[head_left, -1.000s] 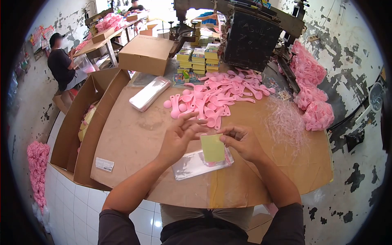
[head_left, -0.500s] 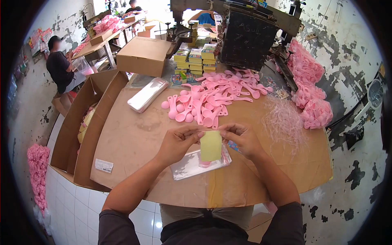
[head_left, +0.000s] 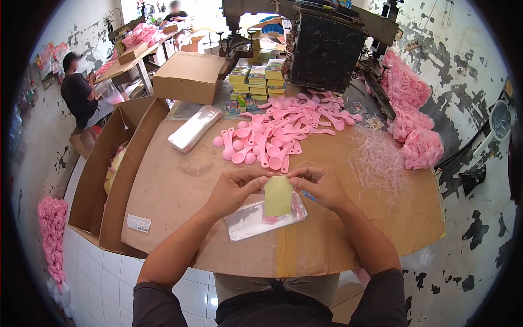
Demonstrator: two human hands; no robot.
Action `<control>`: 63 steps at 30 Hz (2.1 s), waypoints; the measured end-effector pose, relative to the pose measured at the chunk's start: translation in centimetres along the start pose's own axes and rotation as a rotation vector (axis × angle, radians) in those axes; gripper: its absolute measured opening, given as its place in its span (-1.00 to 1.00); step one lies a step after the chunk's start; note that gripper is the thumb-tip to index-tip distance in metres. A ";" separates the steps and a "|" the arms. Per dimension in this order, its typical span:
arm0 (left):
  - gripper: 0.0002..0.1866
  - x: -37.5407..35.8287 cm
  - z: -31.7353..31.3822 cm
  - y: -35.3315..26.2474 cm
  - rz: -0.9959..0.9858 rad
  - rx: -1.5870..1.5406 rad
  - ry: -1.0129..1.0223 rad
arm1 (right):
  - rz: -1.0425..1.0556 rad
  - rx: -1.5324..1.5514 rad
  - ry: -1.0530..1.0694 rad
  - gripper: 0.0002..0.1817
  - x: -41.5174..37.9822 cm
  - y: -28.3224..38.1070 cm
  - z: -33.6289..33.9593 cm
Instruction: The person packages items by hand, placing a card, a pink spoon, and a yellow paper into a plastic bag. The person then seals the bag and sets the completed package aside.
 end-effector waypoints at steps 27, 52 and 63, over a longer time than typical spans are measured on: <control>-0.59 -0.2 -0.5 -1.2 0.006 0.050 0.066 | -0.017 -0.033 0.106 -0.67 -0.7 2.3 -0.7; -0.63 -0.6 0.1 2.8 -0.068 0.864 0.102 | -0.236 -0.625 -0.127 -0.69 -2.3 -0.9 7.6; -0.74 -0.8 -1.2 2.5 -0.069 0.685 0.084 | -0.189 -0.035 -0.040 -0.72 -2.5 -1.9 5.5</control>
Point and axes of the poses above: each hand's wrist, its own x-axis towards the middle knuckle, its own z-axis out of the back of the hand, y = z × x, the point moved 2 cm from there along x, towards the middle knuckle, and after that the axes turned 11 degrees about -z, right-handed, at the moved point
